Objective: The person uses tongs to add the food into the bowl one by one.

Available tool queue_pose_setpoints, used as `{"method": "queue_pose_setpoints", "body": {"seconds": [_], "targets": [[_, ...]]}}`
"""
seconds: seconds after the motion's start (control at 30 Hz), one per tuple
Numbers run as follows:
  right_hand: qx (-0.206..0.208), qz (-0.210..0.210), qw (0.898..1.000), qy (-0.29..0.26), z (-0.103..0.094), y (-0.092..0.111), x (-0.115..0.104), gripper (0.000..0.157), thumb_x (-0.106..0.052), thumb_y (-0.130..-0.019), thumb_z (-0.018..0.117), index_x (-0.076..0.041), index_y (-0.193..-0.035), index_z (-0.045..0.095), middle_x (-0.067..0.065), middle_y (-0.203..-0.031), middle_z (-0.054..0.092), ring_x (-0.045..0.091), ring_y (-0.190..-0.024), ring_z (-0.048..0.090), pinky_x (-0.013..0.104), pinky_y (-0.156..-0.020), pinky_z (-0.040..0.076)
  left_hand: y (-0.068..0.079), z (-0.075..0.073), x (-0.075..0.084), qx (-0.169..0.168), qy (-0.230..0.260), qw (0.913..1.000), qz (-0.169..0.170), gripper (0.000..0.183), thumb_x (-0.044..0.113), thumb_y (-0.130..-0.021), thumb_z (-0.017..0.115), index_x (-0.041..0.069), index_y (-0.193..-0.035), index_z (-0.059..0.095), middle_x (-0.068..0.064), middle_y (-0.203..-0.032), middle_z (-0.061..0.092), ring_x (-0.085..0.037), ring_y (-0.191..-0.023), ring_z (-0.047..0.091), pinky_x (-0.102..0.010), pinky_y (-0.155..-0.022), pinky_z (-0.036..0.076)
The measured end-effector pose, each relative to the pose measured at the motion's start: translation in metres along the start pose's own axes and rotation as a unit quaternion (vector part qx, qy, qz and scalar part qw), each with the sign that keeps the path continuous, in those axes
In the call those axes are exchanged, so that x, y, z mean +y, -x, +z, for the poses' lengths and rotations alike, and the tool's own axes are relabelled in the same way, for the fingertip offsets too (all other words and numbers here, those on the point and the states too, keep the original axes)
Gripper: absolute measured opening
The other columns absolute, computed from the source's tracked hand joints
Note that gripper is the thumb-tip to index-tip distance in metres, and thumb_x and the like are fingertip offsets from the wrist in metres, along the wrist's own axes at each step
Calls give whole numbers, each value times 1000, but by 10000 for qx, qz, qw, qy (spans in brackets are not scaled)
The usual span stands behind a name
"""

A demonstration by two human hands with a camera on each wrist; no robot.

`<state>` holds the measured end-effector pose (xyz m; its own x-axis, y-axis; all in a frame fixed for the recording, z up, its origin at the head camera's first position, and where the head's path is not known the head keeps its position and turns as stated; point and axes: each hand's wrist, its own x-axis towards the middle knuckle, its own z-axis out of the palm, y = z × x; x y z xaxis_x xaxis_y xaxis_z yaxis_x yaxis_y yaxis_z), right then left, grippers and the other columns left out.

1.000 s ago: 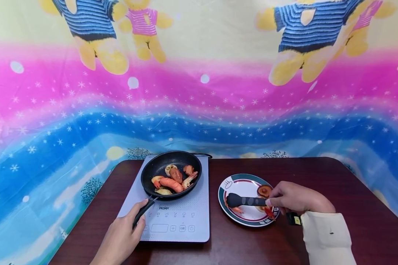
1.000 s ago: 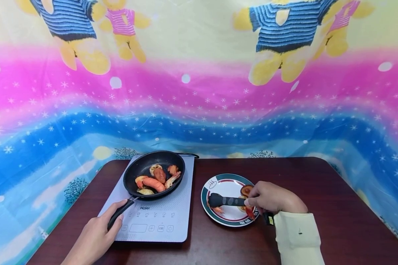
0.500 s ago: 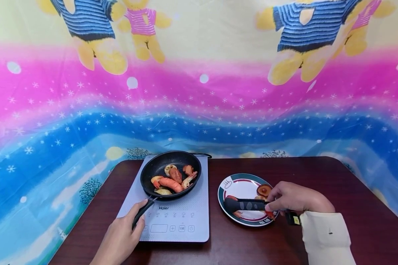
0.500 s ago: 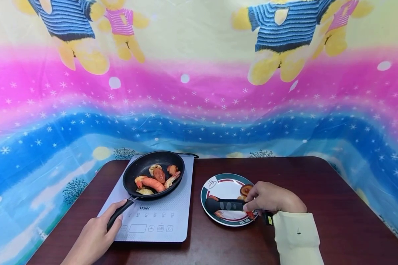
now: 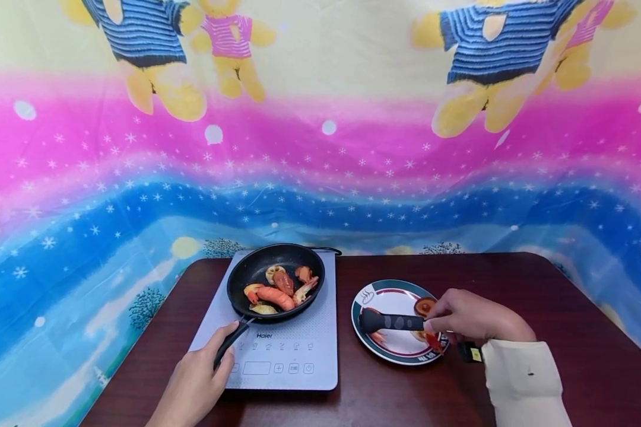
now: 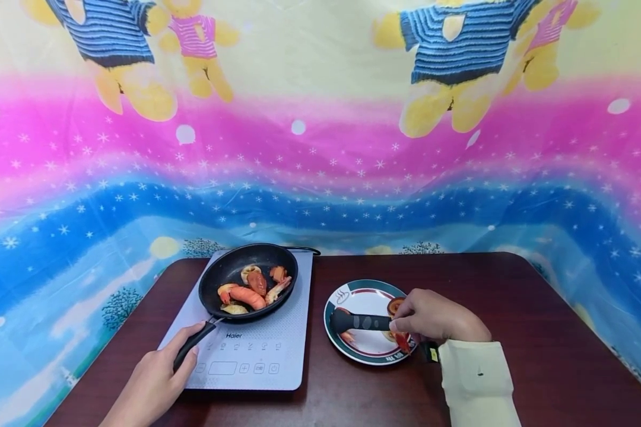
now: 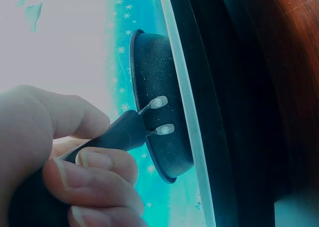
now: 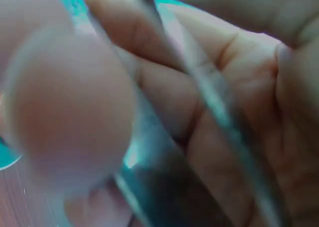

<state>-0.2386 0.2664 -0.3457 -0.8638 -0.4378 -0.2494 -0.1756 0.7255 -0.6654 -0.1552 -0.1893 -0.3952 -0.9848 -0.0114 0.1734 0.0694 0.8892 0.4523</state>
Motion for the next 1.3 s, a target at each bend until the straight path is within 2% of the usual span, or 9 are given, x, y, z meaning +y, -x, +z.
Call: {"method": "queue_pose_setpoints", "body": {"seconds": [0.13, 0.23, 0.33, 0.47, 0.6, 0.8, 0.93, 1.13, 1.3], "targets": [[18, -140, 9999, -56, -3, -2, 5, 23, -31, -92, 64, -11, -85, 73, 2, -57, 52, 15, -49, 45, 30, -44, 39, 0, 0, 0, 22, -3, 10000, 20, 41, 21, -98, 56, 28, -138, 51, 6, -49, 41, -11, -40, 35, -28, -47, 32], [138, -339, 9993, 46, -4, -5, 8, 26, -34, -94, 62, -12, -86, 71, 5, -59, 55, 15, -50, 48, 31, -45, 41, 0, 0, 0, 36, 3, 10000, 26, 41, 20, -98, 56, 28, -138, 52, 6, -49, 41, -11, -40, 34, -27, -46, 32], [395, -517, 9975, 268, -5, -8, 8, 24, -36, -95, 59, -15, -90, 70, 7, -63, 58, 15, -52, 50, 31, -50, 44, 0, 0, 0, 16, 6, 10000, 14, 41, 21, -98, 56, 28, -138, 52, 6, -49, 40, -11, -40, 34, -27, -46, 31], [964, -729, 9914, 498, -1, -15, -1, 22, -34, -97, 58, -16, -94, 69, 5, -67, 57, 15, -58, 51, 30, -56, 45, 0, 0, 0, 10, 5, 10000, 3, 41, 21, -98, 56, 29, -138, 51, 6, -49, 40, -11, -40, 34, -27, -46, 32], [1505, -746, 9852, 343, 12, -28, -22, 21, -31, -97, 59, -12, -94, 68, 3, -66, 55, 17, -59, 50, 33, -57, 45, 0, -1, -1, 5, 29, 10000, -48, 42, 21, -98, 56, 29, -138, 51, 5, -50, 42, -12, -41, 35, -28, -48, 33], [1922, -588, 9796, 85, 45, -45, -60, 17, -28, -96, 61, -14, -88, 67, 1, -64, 53, 18, -55, 46, 33, -53, 39, -2, -1, 0, -80, 70, 9998, -140, 42, 22, -98, 55, 31, -138, 50, 5, -52, 44, -12, -42, 36, -28, -47, 33], [2283, -396, 9727, 153, 64, -61, -85, 17, -28, -95, 62, -12, -89, 68, 2, -63, 51, 17, -53, 43, 32, -51, 36, -4, 0, 1, -17, 55, 9999, -109, 41, 22, -97, 56, 30, -138, 51, 6, -53, 44, -12, -43, 36, -28, -48, 34], [2465, 107, 9645, 939, 83, -87, -118, 26, -33, -95, 62, -9, -100, 69, 3, -65, 53, 18, -56, 47, 32, -52, 37, -3, 2, 1, -21, 97, 9999, -98, 41, 22, -97, 56, 31, -137, 52, 7, -53, 44, -11, -43, 36, -27, -48, 34], [2445, 339, 9547, 1662, 88, -104, -141, 30, -37, -95, 61, -8, -96, 69, 3, -65, 54, 20, -57, 51, 35, -52, 39, -3, 1, 0, 111, 42, 9999, -78, 41, 22, -97, 57, 32, -136, 52, 7, -51, 43, -10, -43, 35, -27, -48, 34]]}}
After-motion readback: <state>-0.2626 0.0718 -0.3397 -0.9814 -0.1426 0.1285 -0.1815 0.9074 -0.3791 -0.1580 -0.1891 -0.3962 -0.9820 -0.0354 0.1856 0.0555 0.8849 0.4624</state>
